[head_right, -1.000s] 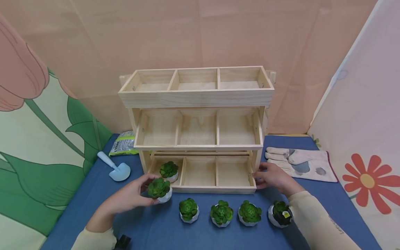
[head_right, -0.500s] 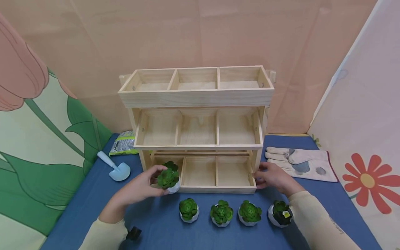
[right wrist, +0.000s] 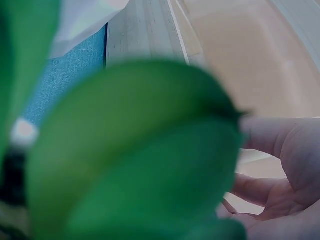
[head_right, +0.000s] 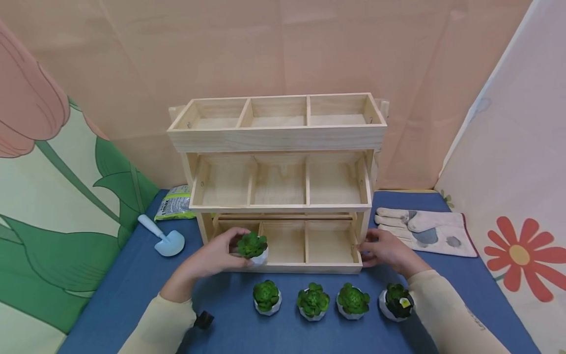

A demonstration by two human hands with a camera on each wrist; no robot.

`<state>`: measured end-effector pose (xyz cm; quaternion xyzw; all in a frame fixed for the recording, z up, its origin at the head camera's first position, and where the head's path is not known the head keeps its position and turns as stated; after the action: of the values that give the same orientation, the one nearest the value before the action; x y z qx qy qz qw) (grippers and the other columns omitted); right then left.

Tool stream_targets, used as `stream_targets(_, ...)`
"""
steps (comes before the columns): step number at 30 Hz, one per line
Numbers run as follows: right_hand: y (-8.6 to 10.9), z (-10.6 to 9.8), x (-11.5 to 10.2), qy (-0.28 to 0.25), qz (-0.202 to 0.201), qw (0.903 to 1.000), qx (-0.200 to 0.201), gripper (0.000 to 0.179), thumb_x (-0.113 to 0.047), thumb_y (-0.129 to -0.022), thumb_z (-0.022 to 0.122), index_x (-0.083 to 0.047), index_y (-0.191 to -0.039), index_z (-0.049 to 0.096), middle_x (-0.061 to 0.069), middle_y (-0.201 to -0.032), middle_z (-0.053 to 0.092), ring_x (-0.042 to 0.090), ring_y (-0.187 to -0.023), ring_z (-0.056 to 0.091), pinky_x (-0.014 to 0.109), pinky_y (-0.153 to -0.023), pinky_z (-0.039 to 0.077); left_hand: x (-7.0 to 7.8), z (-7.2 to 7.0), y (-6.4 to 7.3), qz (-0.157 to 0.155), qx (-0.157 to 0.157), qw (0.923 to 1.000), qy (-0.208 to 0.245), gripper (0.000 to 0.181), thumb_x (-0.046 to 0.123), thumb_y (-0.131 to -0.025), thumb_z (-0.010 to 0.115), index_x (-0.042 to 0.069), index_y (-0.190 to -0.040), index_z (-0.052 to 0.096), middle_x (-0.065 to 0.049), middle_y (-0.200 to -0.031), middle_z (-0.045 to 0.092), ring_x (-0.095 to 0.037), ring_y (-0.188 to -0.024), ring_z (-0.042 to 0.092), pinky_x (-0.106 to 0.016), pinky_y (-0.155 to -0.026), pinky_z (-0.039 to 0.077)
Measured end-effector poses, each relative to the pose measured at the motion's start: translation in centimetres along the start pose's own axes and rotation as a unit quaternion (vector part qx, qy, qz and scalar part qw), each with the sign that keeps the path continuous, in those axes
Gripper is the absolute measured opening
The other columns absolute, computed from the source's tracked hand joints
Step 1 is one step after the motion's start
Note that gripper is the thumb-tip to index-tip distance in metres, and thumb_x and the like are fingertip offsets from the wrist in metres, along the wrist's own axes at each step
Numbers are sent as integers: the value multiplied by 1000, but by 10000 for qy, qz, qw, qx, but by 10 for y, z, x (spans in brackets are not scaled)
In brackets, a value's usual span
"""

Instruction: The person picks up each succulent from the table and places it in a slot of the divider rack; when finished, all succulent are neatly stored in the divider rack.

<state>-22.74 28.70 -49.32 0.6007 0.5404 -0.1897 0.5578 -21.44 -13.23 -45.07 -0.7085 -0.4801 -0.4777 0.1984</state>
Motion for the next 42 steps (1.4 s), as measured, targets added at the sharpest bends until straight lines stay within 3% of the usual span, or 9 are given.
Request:
stream_targets(10,1,-1,1,-56,-16,10000,-17,75,-17,-108,60,12,-164,19,42,-156,37,30,-109,77,43,-85,68,12,9,-20,100,-147,9998,-15,77,18,-86,87,0,-150,49,-17,-131,66,-25,-112,68,-36,-96,61)
stream_targets(18,-1,-1,2,-46,-32,9999,-108,73,-17,-109,59,12,-164,20,43,-157,40,30,-109,77,42,-85,68,19,16,-40,232,-238,9994,26,75,17,-85,87,3,-150,52,-15,-132,68,-20,-108,67,-34,-94,60)
stream_targets(25,-2,-1,3,-13,-85,9999,-143,73,-18,-110,58,13,-164,20,43,-158,41,31,-109,78,43,-85,69,24,21,-51,171,-268,9995,90,80,19,-84,88,5,-152,49,-15,-132,67,-22,-110,67,-35,-94,61)
stream_targets(34,-1,0,3,2,-91,9999,-120,72,-17,-109,58,13,-163,21,42,-157,42,30,-108,78,42,-84,69,31,29,-63,76,-320,9994,-40,80,21,-85,89,6,-152,48,-14,-134,66,-24,-113,68,-38,-97,60)
stream_targets(42,-1,-1,4,-11,-112,9998,-133,73,-19,-110,58,13,-164,21,43,-158,41,32,-109,78,42,-84,69,29,36,-71,-14,-302,9984,-467,82,25,-84,90,6,-153,49,-9,-125,68,-19,-102,64,-33,-86,56)
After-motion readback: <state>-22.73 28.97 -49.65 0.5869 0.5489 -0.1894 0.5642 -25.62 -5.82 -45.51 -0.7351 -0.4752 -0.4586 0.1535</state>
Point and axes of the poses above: each hand's wrist, its own y-axis away from the middle knuckle, its own z-axis out of the palm, x = y × z, the point moved 5 cm from there along -y, towards the middle knuckle
